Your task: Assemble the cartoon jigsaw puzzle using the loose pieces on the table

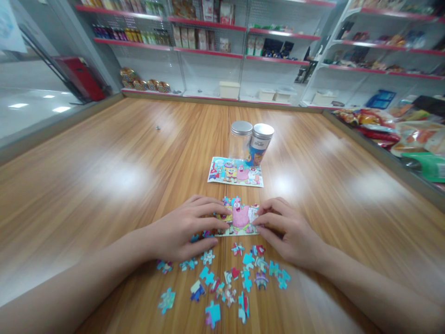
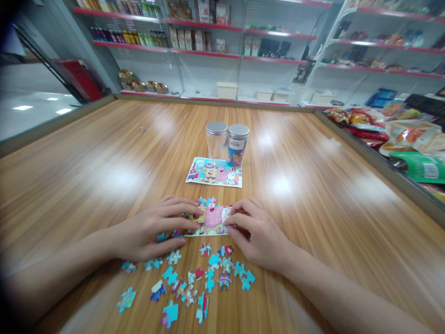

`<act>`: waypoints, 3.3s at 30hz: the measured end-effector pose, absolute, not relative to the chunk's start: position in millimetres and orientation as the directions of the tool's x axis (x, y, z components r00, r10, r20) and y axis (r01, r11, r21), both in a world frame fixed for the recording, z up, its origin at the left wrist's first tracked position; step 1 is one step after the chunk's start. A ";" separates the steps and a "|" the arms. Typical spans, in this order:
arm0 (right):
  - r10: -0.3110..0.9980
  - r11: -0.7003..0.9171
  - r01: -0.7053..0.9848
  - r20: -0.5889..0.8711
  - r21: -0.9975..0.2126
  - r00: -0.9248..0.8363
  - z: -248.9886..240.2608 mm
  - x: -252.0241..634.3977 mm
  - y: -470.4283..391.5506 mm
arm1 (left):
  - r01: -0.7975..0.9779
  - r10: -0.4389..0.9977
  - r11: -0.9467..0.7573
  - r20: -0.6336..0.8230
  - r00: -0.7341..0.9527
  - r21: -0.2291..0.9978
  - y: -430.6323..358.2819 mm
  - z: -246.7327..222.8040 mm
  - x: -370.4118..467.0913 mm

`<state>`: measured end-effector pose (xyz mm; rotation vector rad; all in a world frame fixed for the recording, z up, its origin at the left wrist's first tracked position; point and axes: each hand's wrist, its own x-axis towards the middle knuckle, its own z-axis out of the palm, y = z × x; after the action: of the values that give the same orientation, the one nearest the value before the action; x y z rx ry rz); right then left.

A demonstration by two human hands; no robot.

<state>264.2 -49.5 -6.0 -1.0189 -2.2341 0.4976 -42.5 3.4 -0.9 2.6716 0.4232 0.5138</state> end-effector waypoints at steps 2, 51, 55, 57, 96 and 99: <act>0.748 0.654 0.496 0.385 -0.572 -0.541 -1.4 264.4 -51.0 | 0.208 0.353 -0.880 0.297 0.887 0.427 3.8 -1.4 -42.1; 0.548 0.740 0.328 0.245 -0.587 -0.800 8.4 266.5 -56.5 | 0.214 0.354 -0.878 0.280 0.892 0.428 4.1 -1.6 -41.3; 0.541 0.745 0.326 0.241 -0.583 -0.806 9.8 265.2 -56.8 | 0.206 0.352 -0.879 0.294 0.888 0.430 4.6 -0.9 -40.8; 0.539 0.751 0.328 0.246 -0.573 -0.805 10.5 264.6 -56.7 | 0.200 0.347 -0.881 0.299 0.889 0.428 4.9 -0.8 -41.0; 0.429 0.756 0.268 0.143 -0.597 -0.892 11.8 262.0 -61.5 | 0.254 0.444 -0.825 0.300 0.844 0.506 3.6 -1.3 -43.5; 0.414 0.776 0.259 0.155 -0.575 -0.897 11.9 261.3 -61.9 | 0.248 0.433 -0.832 0.300 0.850 0.497 3.7 -0.9 -43.1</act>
<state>261.3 -61.9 11.9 -0.5220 -2.6971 0.8143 -43.1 3.7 -0.9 2.5777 0.5020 0.5634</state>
